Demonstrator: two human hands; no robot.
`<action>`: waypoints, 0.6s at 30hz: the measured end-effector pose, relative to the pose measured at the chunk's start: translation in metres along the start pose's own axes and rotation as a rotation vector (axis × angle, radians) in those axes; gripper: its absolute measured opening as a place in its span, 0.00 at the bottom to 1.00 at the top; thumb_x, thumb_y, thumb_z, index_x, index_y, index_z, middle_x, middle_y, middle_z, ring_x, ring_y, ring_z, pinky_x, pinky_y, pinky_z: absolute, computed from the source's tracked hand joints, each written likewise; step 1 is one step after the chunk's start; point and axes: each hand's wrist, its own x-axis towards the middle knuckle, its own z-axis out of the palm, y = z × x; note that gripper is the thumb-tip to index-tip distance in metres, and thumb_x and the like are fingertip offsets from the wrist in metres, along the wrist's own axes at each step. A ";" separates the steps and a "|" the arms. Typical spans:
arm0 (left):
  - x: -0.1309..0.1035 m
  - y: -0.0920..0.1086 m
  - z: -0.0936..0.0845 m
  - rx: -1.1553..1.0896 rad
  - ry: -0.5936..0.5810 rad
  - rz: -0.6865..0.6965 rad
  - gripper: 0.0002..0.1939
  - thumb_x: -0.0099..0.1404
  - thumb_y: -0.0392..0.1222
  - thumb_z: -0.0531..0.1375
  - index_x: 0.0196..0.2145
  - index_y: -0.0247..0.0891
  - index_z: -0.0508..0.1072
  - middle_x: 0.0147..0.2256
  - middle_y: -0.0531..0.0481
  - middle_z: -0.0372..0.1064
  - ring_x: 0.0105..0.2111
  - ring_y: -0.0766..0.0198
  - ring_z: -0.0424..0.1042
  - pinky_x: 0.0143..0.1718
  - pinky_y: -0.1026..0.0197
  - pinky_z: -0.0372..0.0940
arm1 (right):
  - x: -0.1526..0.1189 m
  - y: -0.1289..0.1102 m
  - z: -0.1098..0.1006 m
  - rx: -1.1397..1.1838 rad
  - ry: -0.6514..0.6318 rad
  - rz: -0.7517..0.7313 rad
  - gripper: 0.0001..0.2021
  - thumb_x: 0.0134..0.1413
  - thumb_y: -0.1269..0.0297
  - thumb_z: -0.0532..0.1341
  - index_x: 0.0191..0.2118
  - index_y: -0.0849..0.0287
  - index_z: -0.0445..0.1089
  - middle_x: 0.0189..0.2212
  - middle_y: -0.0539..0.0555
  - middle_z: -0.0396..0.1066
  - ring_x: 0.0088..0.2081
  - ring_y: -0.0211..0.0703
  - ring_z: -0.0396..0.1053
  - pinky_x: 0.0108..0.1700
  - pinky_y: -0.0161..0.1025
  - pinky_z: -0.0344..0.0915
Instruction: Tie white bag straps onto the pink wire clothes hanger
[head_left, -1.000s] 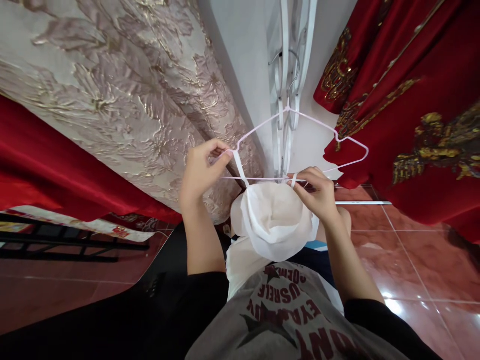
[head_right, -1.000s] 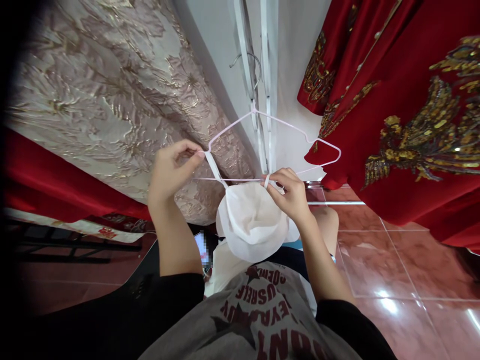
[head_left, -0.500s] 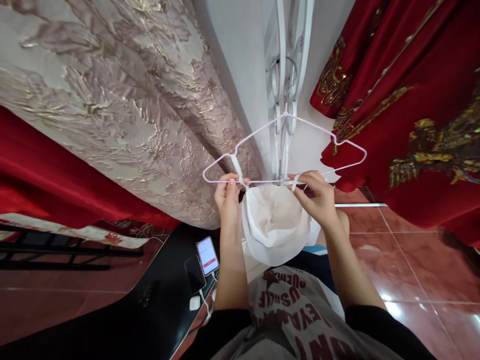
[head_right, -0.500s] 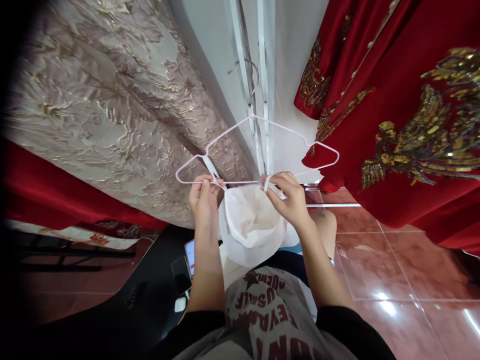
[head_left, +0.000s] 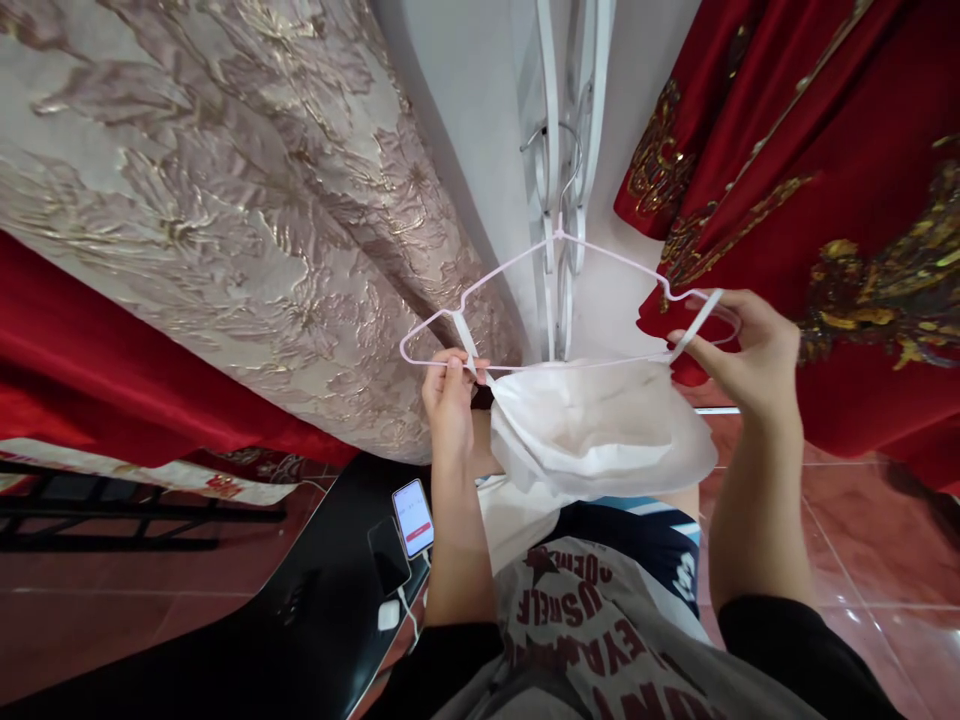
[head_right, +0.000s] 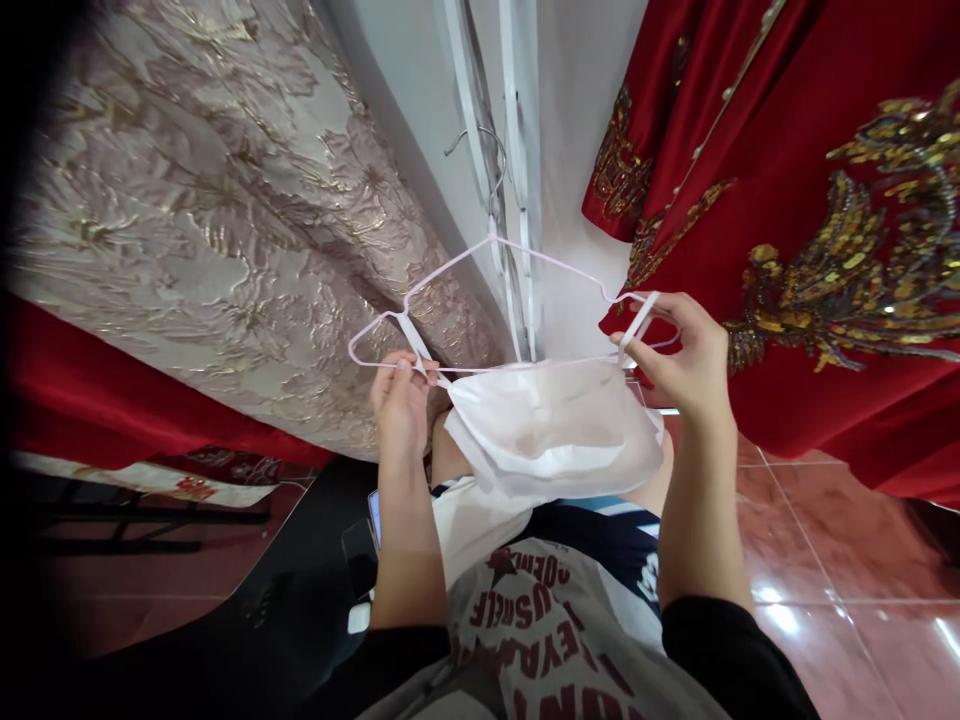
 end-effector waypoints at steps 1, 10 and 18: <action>0.000 -0.001 0.000 -0.001 0.010 -0.002 0.22 0.61 0.59 0.76 0.34 0.39 0.75 0.29 0.49 0.79 0.25 0.67 0.70 0.32 0.63 0.68 | 0.006 -0.008 0.000 0.002 -0.038 0.003 0.17 0.53 0.53 0.77 0.47 0.48 0.80 0.43 0.56 0.81 0.45 0.56 0.79 0.54 0.60 0.77; 0.007 0.004 -0.005 0.010 0.041 -0.006 0.24 0.57 0.60 0.77 0.33 0.39 0.75 0.27 0.51 0.77 0.25 0.67 0.69 0.31 0.65 0.66 | 0.012 -0.037 0.018 -0.144 -0.042 -0.118 0.17 0.55 0.51 0.75 0.45 0.53 0.76 0.41 0.55 0.78 0.42 0.50 0.76 0.47 0.53 0.75; 0.004 0.003 -0.002 0.018 0.015 -0.051 0.25 0.55 0.61 0.78 0.33 0.39 0.75 0.27 0.51 0.77 0.25 0.67 0.70 0.32 0.64 0.68 | 0.018 -0.035 0.031 -0.120 0.235 -0.047 0.15 0.54 0.52 0.76 0.33 0.51 0.72 0.33 0.52 0.73 0.36 0.45 0.73 0.39 0.46 0.74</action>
